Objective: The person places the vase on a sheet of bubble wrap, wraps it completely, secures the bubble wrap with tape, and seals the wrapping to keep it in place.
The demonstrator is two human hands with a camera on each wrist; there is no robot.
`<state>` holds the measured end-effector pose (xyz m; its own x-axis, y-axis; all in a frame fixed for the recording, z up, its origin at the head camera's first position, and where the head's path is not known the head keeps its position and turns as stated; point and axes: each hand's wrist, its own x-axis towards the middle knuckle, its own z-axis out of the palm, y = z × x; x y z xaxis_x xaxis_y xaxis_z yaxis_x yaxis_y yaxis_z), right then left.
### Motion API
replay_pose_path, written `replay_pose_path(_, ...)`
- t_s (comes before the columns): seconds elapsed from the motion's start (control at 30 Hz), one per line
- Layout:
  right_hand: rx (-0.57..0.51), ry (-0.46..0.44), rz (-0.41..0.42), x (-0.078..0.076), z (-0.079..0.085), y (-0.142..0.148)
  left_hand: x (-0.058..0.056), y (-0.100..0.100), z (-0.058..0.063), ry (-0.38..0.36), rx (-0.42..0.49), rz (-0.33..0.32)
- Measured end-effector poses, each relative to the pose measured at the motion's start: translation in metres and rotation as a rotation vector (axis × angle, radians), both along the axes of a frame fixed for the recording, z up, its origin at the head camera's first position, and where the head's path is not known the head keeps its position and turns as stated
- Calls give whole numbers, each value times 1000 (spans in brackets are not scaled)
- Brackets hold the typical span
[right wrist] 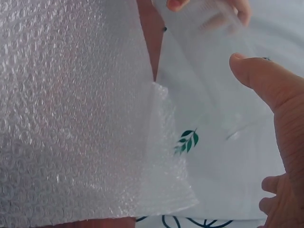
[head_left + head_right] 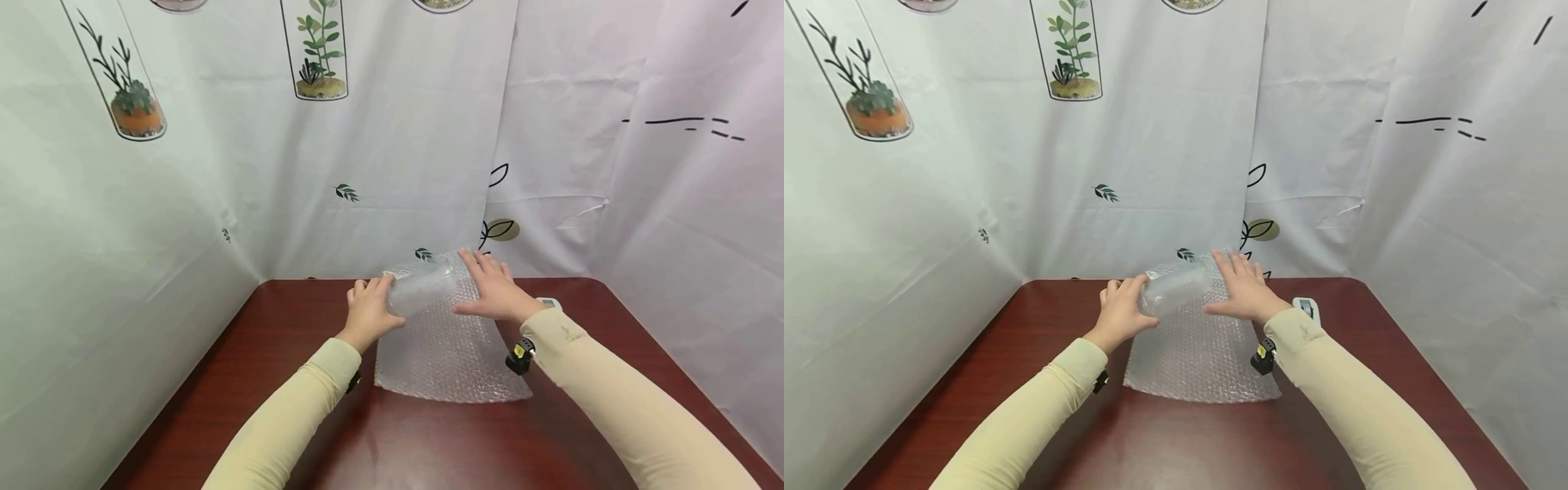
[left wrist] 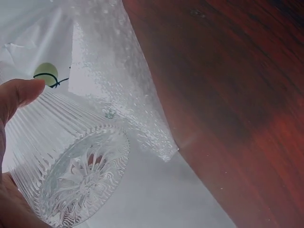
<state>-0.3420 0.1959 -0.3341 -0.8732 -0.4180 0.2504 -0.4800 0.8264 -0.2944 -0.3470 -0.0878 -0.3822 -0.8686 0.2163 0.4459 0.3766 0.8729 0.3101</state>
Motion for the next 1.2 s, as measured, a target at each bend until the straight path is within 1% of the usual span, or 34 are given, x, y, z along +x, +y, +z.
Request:
replay_pose_path(0.27, 79, 69, 37, 2, 3, -15, 1, 5, 2, 56, -115, -28)
replay_pose_path(0.43, 144, 149, 69, 6, -1, -22, 3, 8, 0, 81, -181, -37)
replay_pose_path(0.57, 223, 203, 88, 8, -4, -27, 5, 10, -2, 105, -205, -52)
replay_pose_path(0.67, 259, 224, 97, 8, -8, -29, 8, 11, -2, 123, -208, -71)
replay_pose_path(0.8, 283, 266, 112, 9, -12, -30, 11, 13, -1, 133, -225, -85)
replay_pose_path(1.0, 319, 358, 154, 10, -16, -28, 13, 15, -1, 140, -269, -109)
replay_pose_path(1.1, 312, 376, 176, 11, -18, -26, 15, 16, -1, 149, -288, -120)
replay_pose_path(1.2, 290, 372, 190, 12, -21, -24, 16, 17, 0, 147, -297, -130)
